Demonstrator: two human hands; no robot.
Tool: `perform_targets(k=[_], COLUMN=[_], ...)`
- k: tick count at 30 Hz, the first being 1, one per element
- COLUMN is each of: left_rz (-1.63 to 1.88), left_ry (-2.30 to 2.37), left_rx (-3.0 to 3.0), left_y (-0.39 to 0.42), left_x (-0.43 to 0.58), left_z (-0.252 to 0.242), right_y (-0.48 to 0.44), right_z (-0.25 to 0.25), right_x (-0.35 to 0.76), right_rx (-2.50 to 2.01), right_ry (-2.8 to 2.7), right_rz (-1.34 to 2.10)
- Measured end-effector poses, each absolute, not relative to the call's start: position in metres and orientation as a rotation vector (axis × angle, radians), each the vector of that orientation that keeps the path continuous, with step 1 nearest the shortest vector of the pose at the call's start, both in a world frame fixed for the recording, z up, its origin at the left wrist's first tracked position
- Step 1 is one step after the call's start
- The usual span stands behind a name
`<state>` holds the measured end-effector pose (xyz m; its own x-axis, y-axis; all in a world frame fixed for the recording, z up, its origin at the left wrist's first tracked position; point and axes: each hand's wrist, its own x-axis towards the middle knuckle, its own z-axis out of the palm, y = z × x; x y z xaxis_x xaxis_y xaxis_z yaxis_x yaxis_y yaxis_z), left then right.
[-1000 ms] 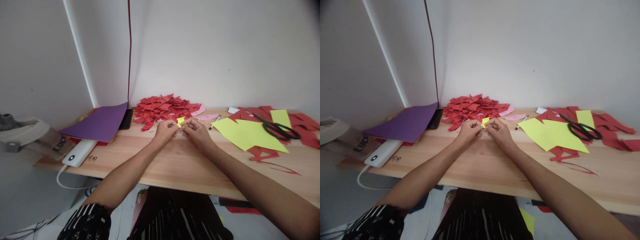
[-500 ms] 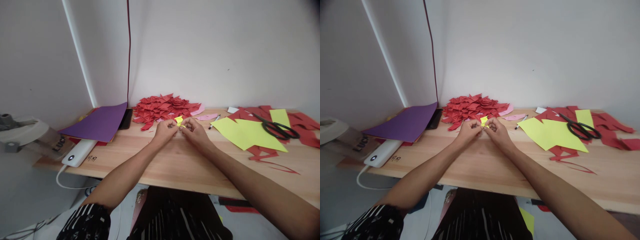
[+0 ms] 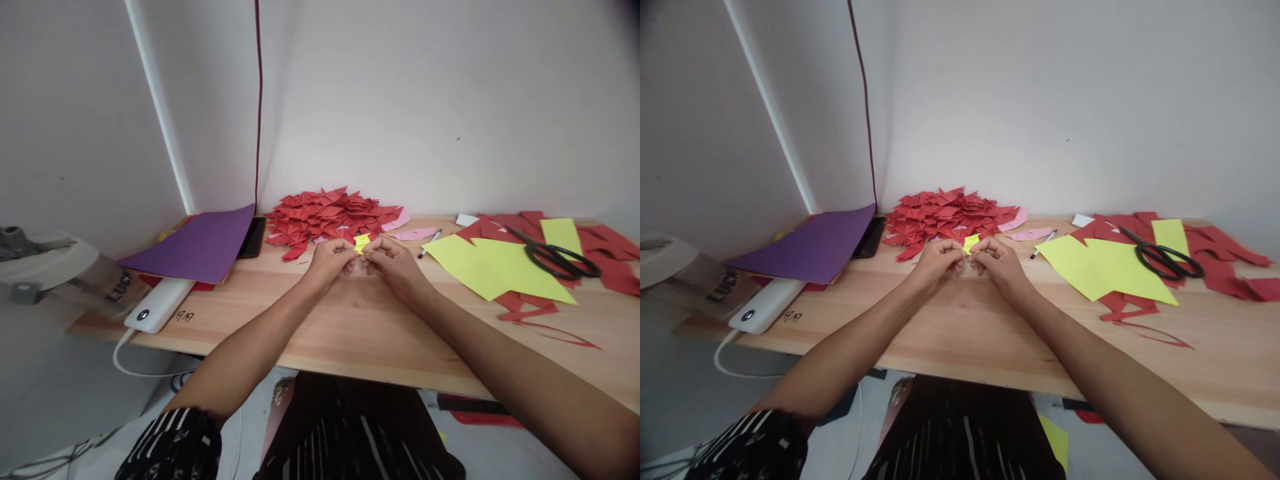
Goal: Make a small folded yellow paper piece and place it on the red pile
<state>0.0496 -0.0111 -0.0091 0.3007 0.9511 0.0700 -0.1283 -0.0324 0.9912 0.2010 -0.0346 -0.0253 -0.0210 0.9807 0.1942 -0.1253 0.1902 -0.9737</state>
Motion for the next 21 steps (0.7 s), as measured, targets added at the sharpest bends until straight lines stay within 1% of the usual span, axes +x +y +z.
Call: perform_targets(k=[6,13,21], left_rz=[1.011,0.837,0.826], left_ry=[0.810,0.782,0.866], left_rx=[1.214,1.203,1.337], left_y=[-0.0086,-0.0033,-0.0032], left_x=[0.0460,0.0434,0.0413], left_z=[-0.0095,-0.0090,-0.0101], right_y=[-0.0346,-0.0355,-0.0338], right_z=[-0.0281,-0.0260,-0.0282], right_x=[0.2017,0.2023,0.2048], right_rx=[-0.909,-0.925,-0.978], right_ry=[-1.214,-1.222,-1.310], right_rz=[1.207,1.211,1.244])
